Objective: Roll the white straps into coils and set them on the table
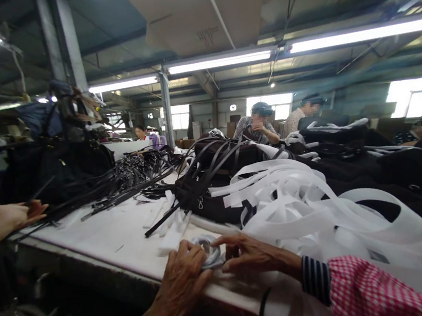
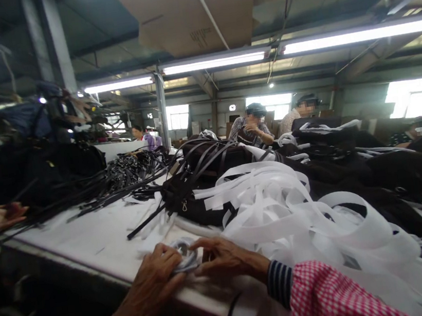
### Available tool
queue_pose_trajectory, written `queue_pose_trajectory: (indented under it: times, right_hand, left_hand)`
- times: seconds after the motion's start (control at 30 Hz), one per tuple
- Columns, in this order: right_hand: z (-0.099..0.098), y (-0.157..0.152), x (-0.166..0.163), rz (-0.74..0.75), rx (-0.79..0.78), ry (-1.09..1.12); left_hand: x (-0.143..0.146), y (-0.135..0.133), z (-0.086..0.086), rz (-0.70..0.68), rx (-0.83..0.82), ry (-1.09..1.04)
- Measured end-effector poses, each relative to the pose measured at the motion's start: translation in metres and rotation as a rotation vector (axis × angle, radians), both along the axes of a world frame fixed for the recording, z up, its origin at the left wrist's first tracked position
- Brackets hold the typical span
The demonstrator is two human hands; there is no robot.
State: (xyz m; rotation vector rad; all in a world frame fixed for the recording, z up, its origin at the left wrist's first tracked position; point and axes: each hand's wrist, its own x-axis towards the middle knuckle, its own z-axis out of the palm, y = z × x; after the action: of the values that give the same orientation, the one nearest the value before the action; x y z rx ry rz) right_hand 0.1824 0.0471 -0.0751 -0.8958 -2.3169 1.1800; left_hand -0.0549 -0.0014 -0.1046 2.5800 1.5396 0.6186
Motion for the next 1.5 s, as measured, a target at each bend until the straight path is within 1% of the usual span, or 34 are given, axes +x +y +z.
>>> queue_pose_trajectory:
  times: [0.1, 0.17, 0.23, 0.3, 0.33, 0.37, 0.4, 0.43, 0.5, 0.53, 0.57, 0.6, 0.67, 0.77, 0.87, 0.93, 1.0, 1.03, 1.1, 1.17, 1.23, 1.27, 1.33, 1.4, 1.43, 1.5]
  right_hand:
    - [0.004, -0.001, 0.002, -0.039, -0.129, 0.031]
    - [0.002, 0.001, 0.002, -0.06, -0.159, 0.037]
    - [0.0, 0.001, 0.001, -0.09, -0.105, 0.056]
    - [0.0, -0.002, -0.001, -0.127, 0.003, 0.084]
    - [0.002, -0.006, -0.002, -0.153, 0.067, 0.107]
    - [0.006, -0.011, -0.003, -0.188, 0.144, 0.135]
    - [0.01, -0.016, -0.004, -0.228, 0.243, 0.157]
    - [0.015, -0.022, -0.005, -0.265, 0.366, 0.158]
    - [0.023, -0.034, -0.005, -0.296, 0.646, 0.07]
    - [0.026, -0.039, -0.005, -0.276, 0.763, -0.016]
    - [0.026, -0.044, -0.005, -0.237, 0.846, -0.113]
    - [0.023, -0.047, -0.005, -0.193, 0.893, -0.206]
    - [0.011, -0.05, -0.006, -0.119, 0.922, -0.351]
    - [-0.016, -0.044, -0.009, -0.026, 0.915, -0.454]
    - [-0.035, -0.034, -0.012, 0.019, 0.925, -0.452]
    - [-0.037, -0.027, -0.013, 0.032, 0.928, -0.435]
    - [-0.034, -0.023, -0.013, 0.034, 0.89, -0.422]
    - [-0.03, -0.023, -0.013, 0.034, 0.848, -0.407]
    - [-0.022, -0.023, -0.009, 0.019, 0.716, -0.318]
    - [-0.015, -0.023, 0.0, -0.03, 0.536, -0.142]
    - [-0.012, -0.021, 0.013, -0.131, 0.362, 0.039]
    - [-0.013, -0.02, 0.02, -0.184, 0.29, 0.089]
    - [-0.015, -0.018, 0.032, -0.24, 0.174, 0.077]
    - [-0.019, -0.02, 0.038, -0.236, 0.155, -0.019]
    - [-0.021, -0.022, 0.039, -0.215, 0.187, -0.07]
    - [-0.024, -0.025, 0.036, -0.16, 0.311, -0.158]
  left_hand:
    - [-0.015, -0.005, 0.005, 0.026, -0.089, -0.257]
    - [-0.024, -0.008, 0.01, 0.041, -0.19, -0.479]
    - [-0.029, -0.011, 0.016, 0.048, -0.357, -0.755]
    - [-0.031, -0.013, 0.021, 0.034, -0.532, -1.044]
    - [-0.031, -0.013, 0.022, 0.033, -0.594, -1.15]
    - [-0.03, -0.013, 0.023, 0.044, -0.621, -1.2]
    - [-0.029, -0.012, 0.022, 0.063, -0.605, -1.182]
    - [-0.026, -0.011, 0.02, 0.087, -0.545, -1.108]
    - [-0.018, -0.009, 0.014, 0.138, -0.352, -0.86]
    - [-0.012, -0.01, 0.009, 0.156, -0.251, -0.729]
    - [-0.004, -0.011, 0.005, 0.166, -0.165, -0.61]
    - [0.003, -0.012, 0.0, 0.173, -0.102, -0.505]
    - [0.017, -0.016, -0.008, 0.165, -0.032, -0.319]
    - [0.025, -0.019, -0.016, 0.11, 0.026, -0.11]
    - [0.015, -0.01, -0.023, 0.031, 0.006, -0.015]
    - [0.007, 0.001, -0.027, -0.012, -0.02, 0.009]
    - [0.003, 0.009, -0.03, -0.029, -0.026, 0.044]
    - [0.003, 0.01, -0.03, -0.033, -0.021, 0.059]
    - [0.004, 0.008, -0.028, -0.041, -0.015, 0.046]
    - [0.005, 0.003, -0.023, -0.024, -0.034, -0.045]
    - [0.003, 0.001, -0.016, 0.004, -0.079, -0.183]
    - [0.0, 0.001, -0.012, 0.02, -0.102, -0.259]
    - [-0.006, 0.004, -0.005, 0.048, -0.155, -0.428]
    - [-0.012, 0.008, 0.001, 0.097, -0.263, -0.631]
    - [-0.014, 0.01, 0.003, 0.121, -0.338, -0.74]
    - [-0.017, 0.012, 0.006, 0.149, -0.489, -0.923]
